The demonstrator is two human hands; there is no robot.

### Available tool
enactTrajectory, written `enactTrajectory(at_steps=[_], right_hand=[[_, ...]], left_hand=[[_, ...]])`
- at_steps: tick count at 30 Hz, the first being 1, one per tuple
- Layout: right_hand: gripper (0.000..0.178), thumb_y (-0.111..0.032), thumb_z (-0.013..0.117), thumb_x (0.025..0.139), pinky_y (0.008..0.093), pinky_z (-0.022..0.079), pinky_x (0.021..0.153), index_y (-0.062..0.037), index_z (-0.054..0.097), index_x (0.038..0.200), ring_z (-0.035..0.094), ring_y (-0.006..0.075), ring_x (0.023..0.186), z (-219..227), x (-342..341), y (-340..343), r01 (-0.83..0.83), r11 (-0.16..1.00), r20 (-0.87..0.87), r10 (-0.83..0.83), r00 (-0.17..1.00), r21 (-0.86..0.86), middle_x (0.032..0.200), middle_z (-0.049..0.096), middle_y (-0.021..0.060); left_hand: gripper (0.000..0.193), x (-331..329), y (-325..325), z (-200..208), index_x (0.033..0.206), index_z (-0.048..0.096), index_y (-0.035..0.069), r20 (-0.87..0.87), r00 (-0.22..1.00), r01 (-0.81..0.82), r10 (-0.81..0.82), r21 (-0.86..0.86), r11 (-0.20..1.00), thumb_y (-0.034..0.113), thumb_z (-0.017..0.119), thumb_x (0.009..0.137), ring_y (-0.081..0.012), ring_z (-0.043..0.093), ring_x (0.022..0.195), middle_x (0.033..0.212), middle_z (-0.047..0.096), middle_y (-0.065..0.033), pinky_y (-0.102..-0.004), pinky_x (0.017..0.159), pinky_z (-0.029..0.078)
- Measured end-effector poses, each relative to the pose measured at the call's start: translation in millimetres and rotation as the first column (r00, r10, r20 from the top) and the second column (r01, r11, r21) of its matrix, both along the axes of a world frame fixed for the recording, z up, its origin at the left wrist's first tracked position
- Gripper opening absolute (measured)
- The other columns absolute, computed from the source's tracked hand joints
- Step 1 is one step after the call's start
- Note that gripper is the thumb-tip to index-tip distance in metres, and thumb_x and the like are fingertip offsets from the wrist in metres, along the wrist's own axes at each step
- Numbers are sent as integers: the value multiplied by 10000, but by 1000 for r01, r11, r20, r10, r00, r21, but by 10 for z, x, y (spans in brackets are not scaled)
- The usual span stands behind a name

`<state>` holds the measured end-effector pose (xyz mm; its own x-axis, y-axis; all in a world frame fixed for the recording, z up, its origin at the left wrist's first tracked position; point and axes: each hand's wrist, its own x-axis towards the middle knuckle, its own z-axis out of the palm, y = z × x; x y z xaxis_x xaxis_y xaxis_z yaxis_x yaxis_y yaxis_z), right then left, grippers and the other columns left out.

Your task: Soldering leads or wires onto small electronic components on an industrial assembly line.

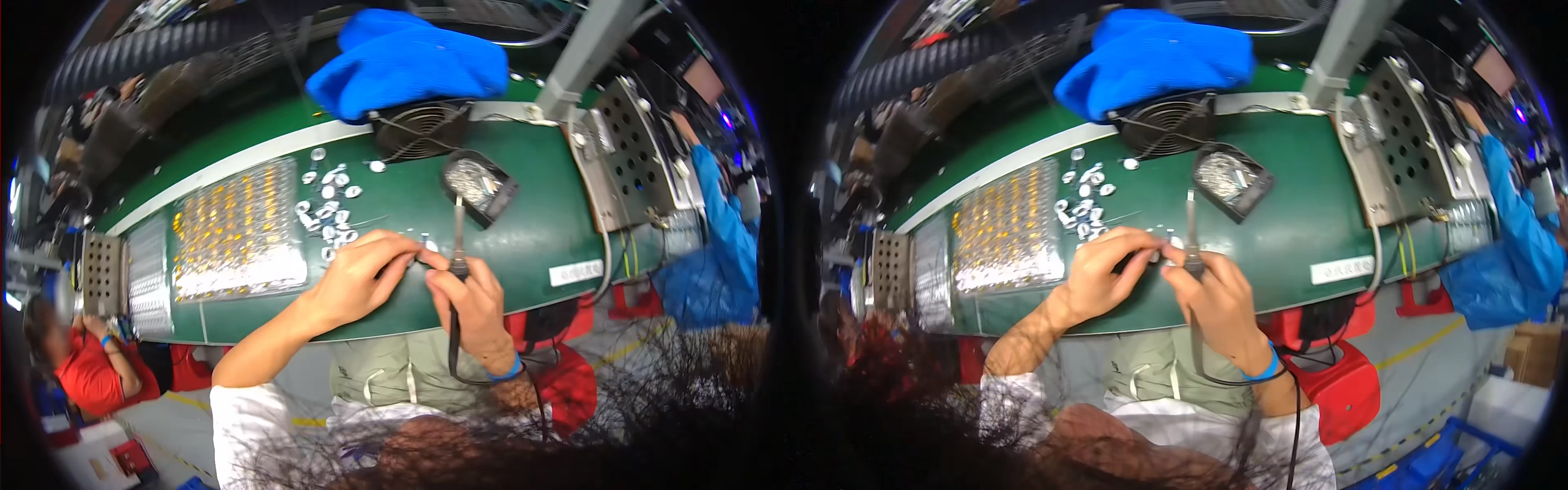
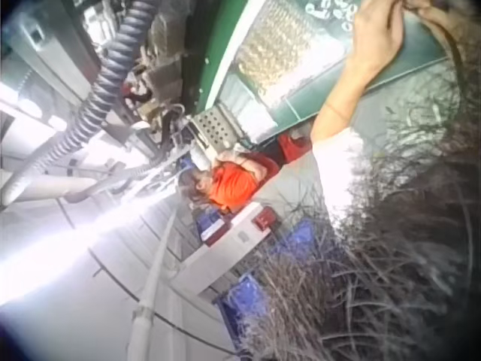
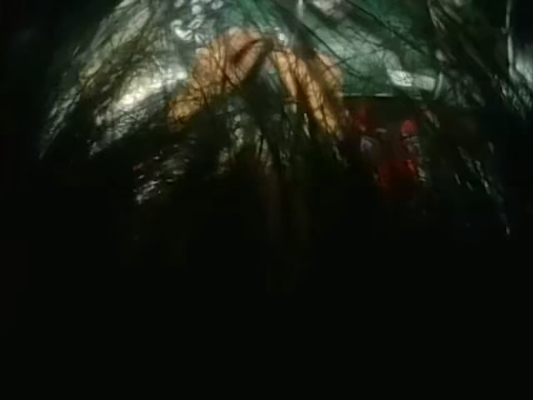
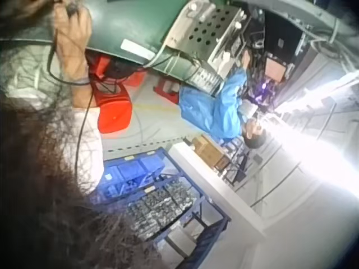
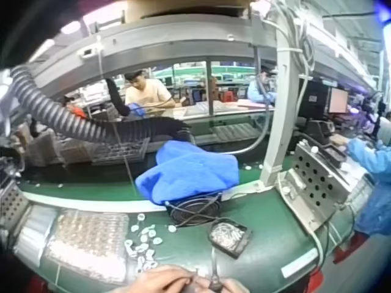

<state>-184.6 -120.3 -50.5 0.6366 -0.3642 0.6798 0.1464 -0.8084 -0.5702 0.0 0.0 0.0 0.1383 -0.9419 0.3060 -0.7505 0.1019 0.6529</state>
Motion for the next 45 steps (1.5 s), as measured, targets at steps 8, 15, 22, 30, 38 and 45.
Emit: enactTrajectory(at_steps=[8, 15, 22, 30, 38, 45], right_hand=[[357, 89, 737, 843, 444, 549, 758, -42, 636, 1159, 668, 370, 912, 22, -261, -244, 53, 995, -62, -58, 996, -84, 1164, 752, 164], [391, 109, 742, 824, 441, 551, 779, -35, 614, 1164, 659, 366, 925, 2, -292, -266, 80, 992, -169, -95, 981, -94, 1224, 743, 127], [464, 120, 755, 834, 415, 556, 805, -45, 575, 1230, 667, 353, 958, 1, -277, -298, 23, 997, -7, -24, 1000, -76, 1281, 722, 188], [465, 104, 760, 848, 404, 549, 821, -39, 561, 1243, 668, 359, 943, -74, -295, -291, 34, 997, -29, -36, 999, -65, 1275, 725, 192], [430, 70, 773, 861, 412, 549, 796, -25, 557, 1220, 679, 362, 912, -157, -361, -327, 17, 1000, -7, -17, 1000, -8, 1253, 731, 210], [413, 62, 773, 867, 425, 574, 817, -12, 574, 1222, 709, 390, 934, -12, -427, -315, 34, 999, -52, -33, 998, 23, 1231, 731, 236]], left_hand=[[328, -285, -444, -308, 1149, 692, -20, 18, 1000, 24, -20, -261, 965, -52, 698, 823, -354, 689, 1049, 1093, 729, -163, -445, 903, 578], [278, -84, 66, 22, 1113, 680, 17, 273, 911, -235, 311, -276, 932, -11, 699, 837, -342, 692, 1011, 1126, 707, -135, -424, 875, 569], [221, 1150, 1910, 291, 1136, 753, 12, 266, 405, -848, 875, -250, 468, -1, 718, 918, -239, 767, 924, 1062, 785, -140, -332, 799, 593], [265, 1491, 2166, 115, 1152, 749, 20, 287, 481, -844, 829, -105, 526, 0, 732, 889, -225, 777, 957, 1055, 795, -119, -319, 788, 594], [276, 1482, 2137, 146, 1179, 731, -8, 227, 542, -834, 809, 29, 550, -22, 715, 904, -184, 768, 961, 1048, 799, -111, -300, 821, 594], [281, 1118, 1413, 233, 1300, 632, -68, -366, 720, -680, 590, -203, 705, -26, 608, 1023, -197, 716, 993, 1108, 751, -146, -323, 902, 584]])
